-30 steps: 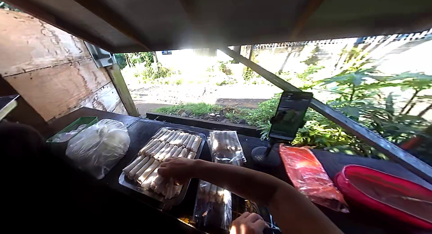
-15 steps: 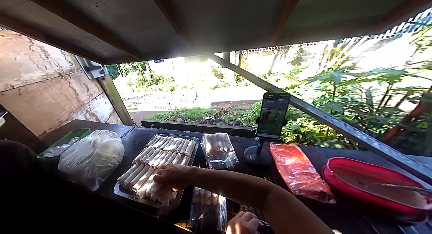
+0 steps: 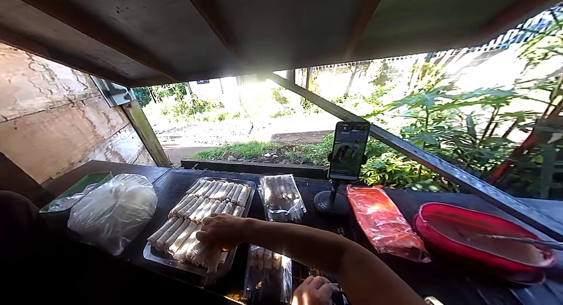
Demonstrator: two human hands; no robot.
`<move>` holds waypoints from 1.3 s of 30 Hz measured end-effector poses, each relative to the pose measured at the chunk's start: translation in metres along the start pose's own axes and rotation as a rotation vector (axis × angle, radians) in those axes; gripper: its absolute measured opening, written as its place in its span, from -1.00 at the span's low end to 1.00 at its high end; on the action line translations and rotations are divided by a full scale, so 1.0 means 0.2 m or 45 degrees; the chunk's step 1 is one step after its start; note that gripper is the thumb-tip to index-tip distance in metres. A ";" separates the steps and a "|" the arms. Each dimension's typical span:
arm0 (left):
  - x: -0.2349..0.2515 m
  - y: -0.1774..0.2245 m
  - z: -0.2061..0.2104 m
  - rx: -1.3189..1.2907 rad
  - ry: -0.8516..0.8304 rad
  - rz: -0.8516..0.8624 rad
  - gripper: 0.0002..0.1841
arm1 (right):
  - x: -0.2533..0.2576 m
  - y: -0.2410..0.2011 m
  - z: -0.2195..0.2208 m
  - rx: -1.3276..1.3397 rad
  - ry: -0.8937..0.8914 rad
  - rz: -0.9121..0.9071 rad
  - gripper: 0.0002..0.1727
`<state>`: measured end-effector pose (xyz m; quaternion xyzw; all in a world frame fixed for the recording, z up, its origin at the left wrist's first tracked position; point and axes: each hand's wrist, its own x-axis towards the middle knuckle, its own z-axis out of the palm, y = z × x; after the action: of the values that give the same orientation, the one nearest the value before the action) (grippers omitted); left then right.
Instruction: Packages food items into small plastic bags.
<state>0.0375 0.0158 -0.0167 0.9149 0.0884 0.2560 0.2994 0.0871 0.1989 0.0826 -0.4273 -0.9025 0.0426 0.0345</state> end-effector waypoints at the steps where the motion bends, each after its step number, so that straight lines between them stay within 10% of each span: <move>1: 0.00 0.01 -0.01 0.003 0.003 -0.003 -0.76 | 0.00 0.00 0.00 -0.016 0.014 -0.008 -0.47; 30: 0.00 -0.01 0.02 0.030 0.027 -0.007 -0.77 | -0.02 0.01 0.00 0.089 0.047 -0.005 -0.49; 34: -0.01 -0.05 0.04 -0.050 0.025 0.046 -0.74 | -0.19 -0.03 -0.05 0.204 0.254 0.065 -0.62; 39: -0.04 -0.11 0.13 -0.068 0.137 0.083 -0.71 | -0.70 -0.28 -0.13 0.802 0.273 0.456 -0.28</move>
<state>0.0438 0.0186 -0.0513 0.8939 0.0677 0.3166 0.3101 0.1351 0.0575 0.1114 -0.5487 -0.7475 0.2783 0.2506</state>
